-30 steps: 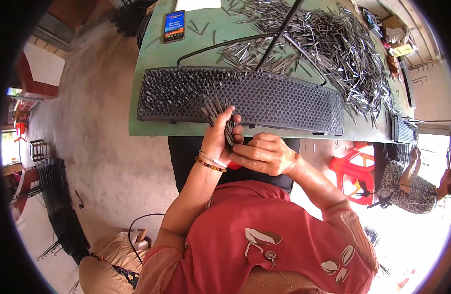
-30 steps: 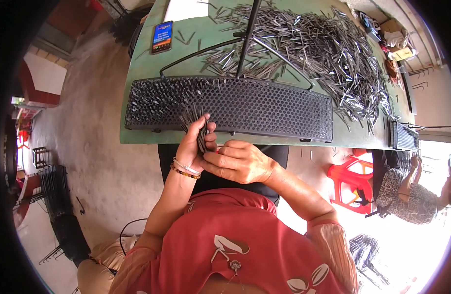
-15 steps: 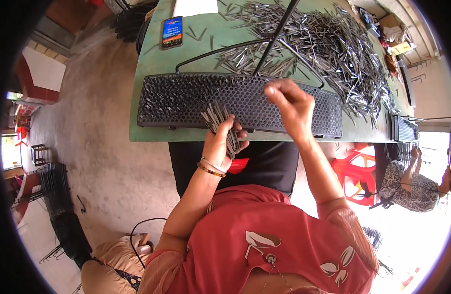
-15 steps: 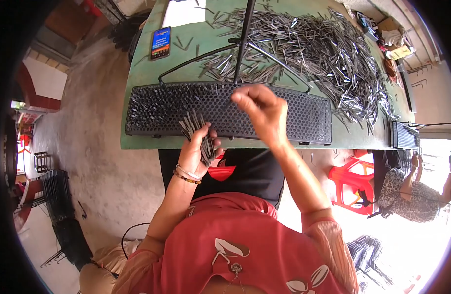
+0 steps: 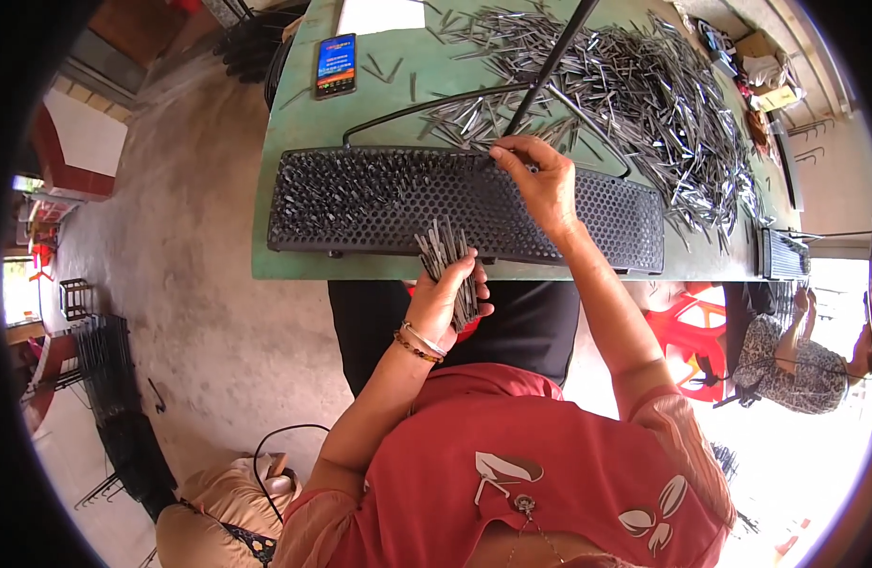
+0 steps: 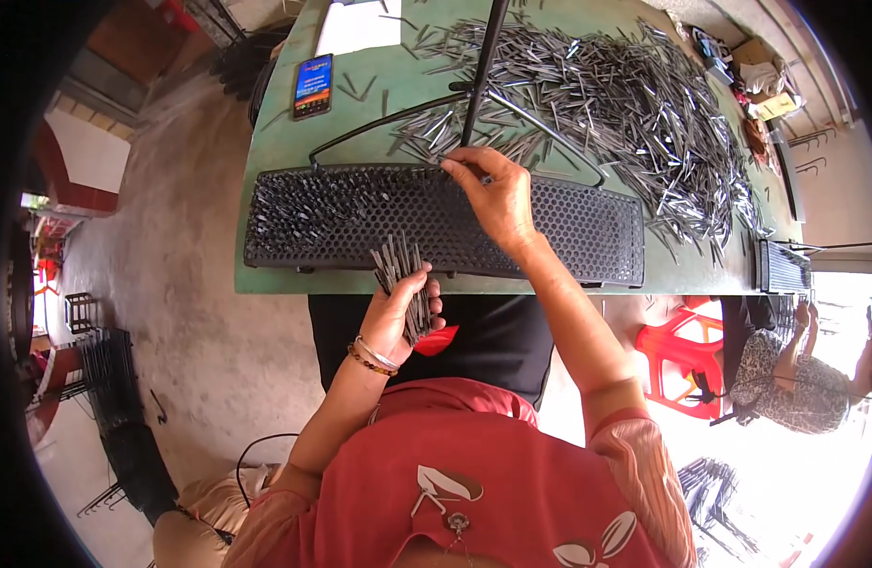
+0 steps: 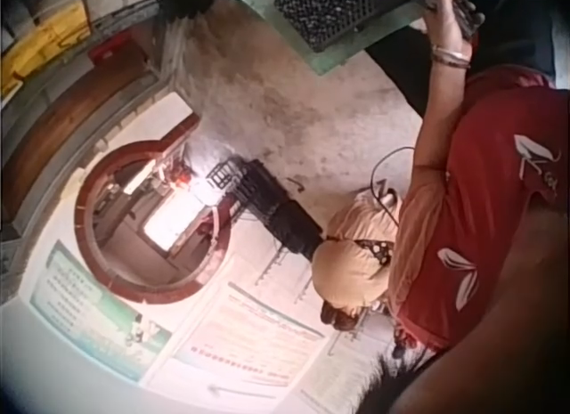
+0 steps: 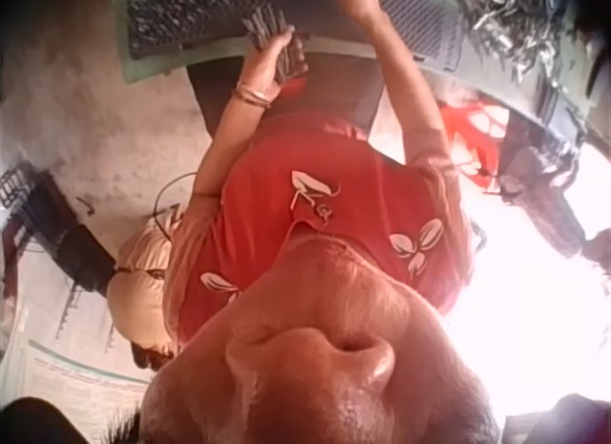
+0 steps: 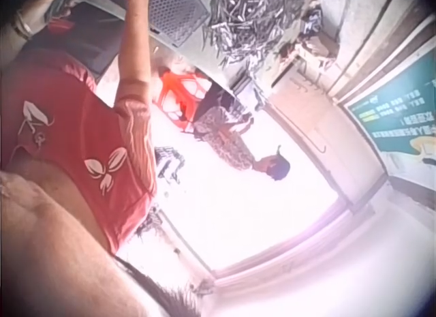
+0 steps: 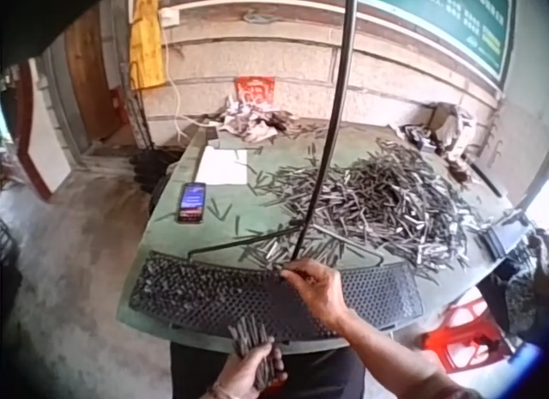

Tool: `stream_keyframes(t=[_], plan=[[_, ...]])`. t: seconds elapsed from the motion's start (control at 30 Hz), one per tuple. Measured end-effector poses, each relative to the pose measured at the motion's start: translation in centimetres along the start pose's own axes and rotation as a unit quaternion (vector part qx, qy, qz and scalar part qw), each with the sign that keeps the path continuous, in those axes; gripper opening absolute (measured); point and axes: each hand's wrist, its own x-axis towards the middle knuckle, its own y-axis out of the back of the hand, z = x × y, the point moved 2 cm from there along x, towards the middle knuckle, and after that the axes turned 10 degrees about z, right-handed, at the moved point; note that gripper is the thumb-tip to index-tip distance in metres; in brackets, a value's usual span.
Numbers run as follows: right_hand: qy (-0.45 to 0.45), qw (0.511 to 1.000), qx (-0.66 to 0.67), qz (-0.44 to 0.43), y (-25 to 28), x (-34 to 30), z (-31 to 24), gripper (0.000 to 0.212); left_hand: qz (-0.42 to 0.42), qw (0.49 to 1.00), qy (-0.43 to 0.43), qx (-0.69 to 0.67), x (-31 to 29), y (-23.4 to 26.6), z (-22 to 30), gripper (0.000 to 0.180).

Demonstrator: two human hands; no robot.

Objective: Inserting small metal pins into a black mesh grid frame as part of an assembly process.

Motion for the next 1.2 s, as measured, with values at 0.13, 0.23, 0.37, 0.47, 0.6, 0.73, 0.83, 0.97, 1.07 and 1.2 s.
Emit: stream_keyframes(t=[0.13,0.23,0.37,0.47,0.6,0.73,0.83,0.97,1.07,1.2], plan=[[0.016,1.000,0.005,0.019,-0.7,-0.2,0.2,0.014,-0.018,1.000,0.003,-0.010,-0.1,-0.1,-0.1,0.016],[0.029,0.999,0.005,0.024,-0.9,-0.1,-0.1,0.014,-0.017,1.000,0.013,0.006,-0.3,-0.2,0.0,0.018],[0.042,0.999,-0.011,0.023,-0.7,-0.1,-0.5,0.014,-0.044,0.999,0.014,0.029,-0.1,0.4,-0.1,0.019],[0.085,0.996,-0.027,0.015,-0.6,0.0,-0.5,0.014,-0.058,0.998,0.013,0.024,0.0,0.5,-0.2,0.019],[0.112,0.993,-0.046,0.009,-0.7,-0.1,-1.1,0.013,-0.053,0.998,0.020,0.028,0.0,0.5,-0.2,0.020],[0.145,0.987,-0.073,-0.005,-0.7,-0.2,-1.2,0.013,-0.061,0.998,0.019,0.028,0.0,0.6,-0.2,0.019],[0.173,0.981,-0.087,0.005,-0.7,0.1,-0.9,0.013,-0.061,0.997,0.024,0.026,0.1,0.7,-0.2,0.019],[0.191,0.978,-0.079,-0.017,-0.8,0.2,-0.6,0.012,-0.052,0.998,0.028,0.028,0.2,0.9,-0.2,0.019],[0.185,0.979,-0.075,-0.039,-0.6,0.1,-0.1,0.013,-0.038,0.998,0.031,0.036,0.4,1.3,-0.3,0.019],[0.145,0.985,-0.066,-0.064,-0.7,0.1,0.6,0.014,-0.042,0.996,0.032,0.078,0.9,1.9,-0.5,0.027]])
